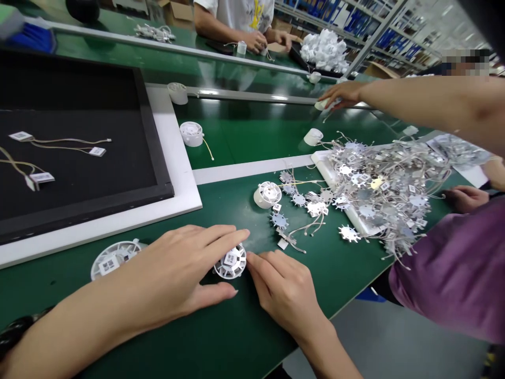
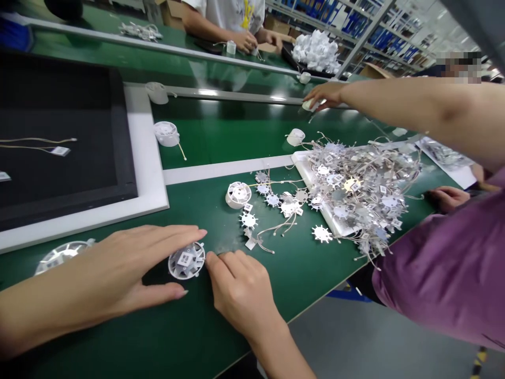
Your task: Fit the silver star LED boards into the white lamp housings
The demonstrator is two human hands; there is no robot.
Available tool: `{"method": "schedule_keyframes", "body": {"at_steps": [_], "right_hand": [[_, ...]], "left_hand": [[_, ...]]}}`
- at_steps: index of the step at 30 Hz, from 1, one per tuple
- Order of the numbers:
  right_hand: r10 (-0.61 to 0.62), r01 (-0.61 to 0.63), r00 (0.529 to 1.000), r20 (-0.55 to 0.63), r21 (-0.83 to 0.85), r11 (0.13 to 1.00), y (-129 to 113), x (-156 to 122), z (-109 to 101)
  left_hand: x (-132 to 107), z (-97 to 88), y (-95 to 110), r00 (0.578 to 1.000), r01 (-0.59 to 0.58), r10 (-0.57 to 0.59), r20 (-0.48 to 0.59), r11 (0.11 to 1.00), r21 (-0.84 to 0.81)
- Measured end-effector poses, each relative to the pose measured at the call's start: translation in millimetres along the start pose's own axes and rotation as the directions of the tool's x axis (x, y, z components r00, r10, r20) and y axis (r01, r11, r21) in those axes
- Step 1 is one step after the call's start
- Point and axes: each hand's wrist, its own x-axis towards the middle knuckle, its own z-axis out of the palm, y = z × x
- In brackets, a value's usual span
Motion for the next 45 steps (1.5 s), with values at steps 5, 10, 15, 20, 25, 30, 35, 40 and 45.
{"method": "schedule_keyframes", "body": {"at_steps": [5,10,15,20,25,30,35,40,45], "right_hand": [[-0.007,0.007,0.999,-0.043,0.013,1.000,0.3,3.2,-2.3],[0.084,-0.058,0.992,-0.099,0.235,0.970,-8.8,15.4,-16.4],[0.110,-0.053,0.980,-0.164,0.318,0.947,-17.7,27.2,-27.2],[0.089,-0.023,0.979,-0.186,0.332,0.943,-20.2,28.8,-30.1],[0.078,-0.004,0.974,-0.213,0.330,0.944,-22.4,28.6,-31.5],[0.060,0.026,0.969,-0.241,0.337,0.941,-25.4,30.5,-33.6],[0.115,-0.013,0.960,-0.256,0.369,0.929,-30.2,32.4,-37.8],[0.149,-0.035,0.947,-0.284,0.371,0.928,-33.6,37.0,-41.5],[0.241,-0.095,0.937,-0.252,0.479,0.873,-35.7,42.1,-45.5]], "left_hand": [[2.6,-3.2,0.9,0.999,0.007,-0.004,0.044,0.998,-0.060],[-1.9,-26.8,2.7,0.970,0.231,-0.234,0.063,0.813,-0.534],[-1.8,-43.3,5.7,0.986,0.131,-0.159,0.041,0.616,-0.777],[-3.7,-47.4,4.6,0.984,0.165,-0.157,0.086,0.610,-0.775],[-6.4,-47.1,3.0,0.986,0.139,-0.156,0.057,0.588,-0.797],[-9.4,-49.4,3.1,0.994,0.071,-0.107,0.012,0.576,-0.814],[-11.5,-52.2,5.3,0.994,0.082,-0.108,0.019,0.613,-0.786],[-10.7,-53.5,7.9,0.995,0.073,-0.094,0.014,0.668,-0.741],[-7.7,-52.5,4.8,1.000,-0.009,0.017,0.004,0.703,-0.711]]}}
